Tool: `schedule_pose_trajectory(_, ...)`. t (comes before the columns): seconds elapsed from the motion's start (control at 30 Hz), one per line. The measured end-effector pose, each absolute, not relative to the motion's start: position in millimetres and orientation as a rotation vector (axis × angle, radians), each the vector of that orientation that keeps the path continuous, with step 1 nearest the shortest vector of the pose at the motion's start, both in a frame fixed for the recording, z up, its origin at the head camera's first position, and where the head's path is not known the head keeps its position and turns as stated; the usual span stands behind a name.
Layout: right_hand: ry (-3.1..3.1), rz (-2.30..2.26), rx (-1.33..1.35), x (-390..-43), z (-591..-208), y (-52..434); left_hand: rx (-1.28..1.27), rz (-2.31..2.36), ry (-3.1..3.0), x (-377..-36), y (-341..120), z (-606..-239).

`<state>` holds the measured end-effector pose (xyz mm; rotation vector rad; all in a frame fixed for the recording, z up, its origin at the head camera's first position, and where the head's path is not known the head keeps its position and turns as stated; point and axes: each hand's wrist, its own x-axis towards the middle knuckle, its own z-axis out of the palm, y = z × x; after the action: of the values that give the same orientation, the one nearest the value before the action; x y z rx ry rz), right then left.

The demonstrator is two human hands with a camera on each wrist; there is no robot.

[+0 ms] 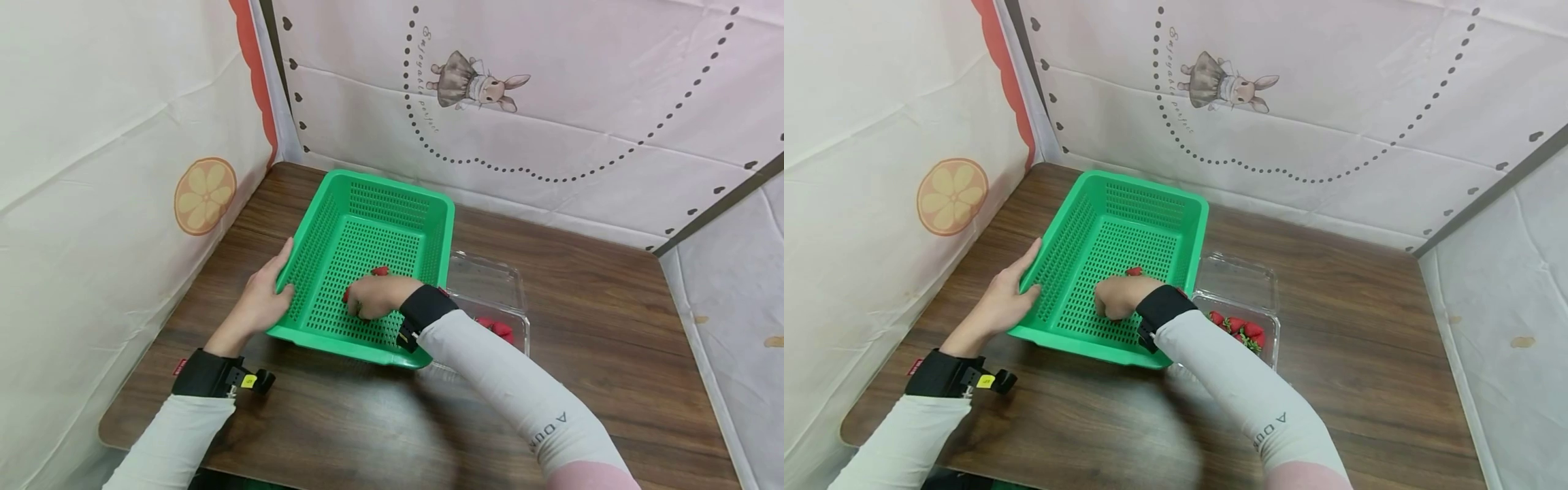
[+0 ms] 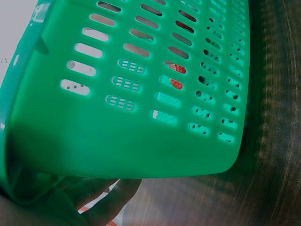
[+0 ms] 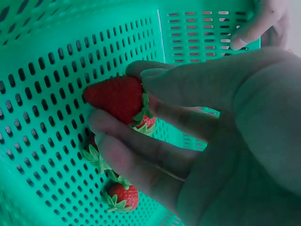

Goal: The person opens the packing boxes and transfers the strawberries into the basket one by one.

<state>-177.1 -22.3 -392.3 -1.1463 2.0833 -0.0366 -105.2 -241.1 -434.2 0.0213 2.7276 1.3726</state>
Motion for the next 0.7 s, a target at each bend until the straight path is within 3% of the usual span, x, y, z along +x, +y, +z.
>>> schedule_pose_trajectory(0.37,2.066,0.087,-1.281,-175.6,-395.9,-27.4,0.025,1.365,2.725,-105.2,-242.1,-434.7)
schedule_pose_trajectory(0.7,2.068,0.085,-1.196,-175.5,-394.1,-23.7,0.031,1.362,2.733,-104.3,-242.0,-434.6)
